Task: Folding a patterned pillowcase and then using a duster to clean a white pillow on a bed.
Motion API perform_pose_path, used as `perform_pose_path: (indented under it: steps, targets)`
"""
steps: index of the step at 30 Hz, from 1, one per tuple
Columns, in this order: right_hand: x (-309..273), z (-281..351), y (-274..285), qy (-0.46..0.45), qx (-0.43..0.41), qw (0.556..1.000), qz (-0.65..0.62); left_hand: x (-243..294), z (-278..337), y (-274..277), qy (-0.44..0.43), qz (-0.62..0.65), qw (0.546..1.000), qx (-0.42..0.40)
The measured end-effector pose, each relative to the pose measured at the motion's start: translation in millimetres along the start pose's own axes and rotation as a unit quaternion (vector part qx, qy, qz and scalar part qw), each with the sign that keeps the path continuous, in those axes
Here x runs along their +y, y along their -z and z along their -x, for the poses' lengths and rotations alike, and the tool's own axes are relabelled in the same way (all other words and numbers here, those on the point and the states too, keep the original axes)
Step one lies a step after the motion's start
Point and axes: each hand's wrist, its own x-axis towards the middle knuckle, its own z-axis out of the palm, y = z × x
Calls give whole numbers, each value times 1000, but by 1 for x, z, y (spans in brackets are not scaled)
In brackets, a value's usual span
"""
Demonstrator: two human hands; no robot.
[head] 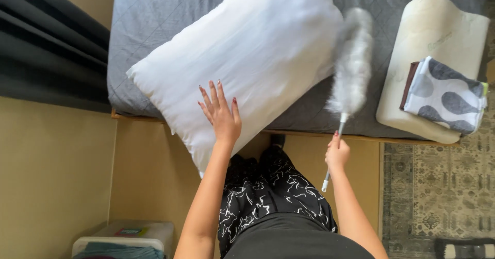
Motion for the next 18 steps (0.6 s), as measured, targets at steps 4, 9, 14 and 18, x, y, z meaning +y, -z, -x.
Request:
perform_pose_path:
  steps: [4, 9, 14, 18]
  targets:
    - [-39, -29, 10, 23, 91, 993, -70, 31, -31, -26, -34, -15, 999, -27]
    - [-98, -27, -14, 293, -2, 951, 104, 62, -63, -61, -18, -33, 998, -59]
    - [-148, -48, -22, 297, -151, 907, 257, 17, -42, -130, -55, -275, 956, -91]
    - [-131, -115, 8, 292, -87, 906, 294, 42, -59, -111, 24, -142, 981, -128]
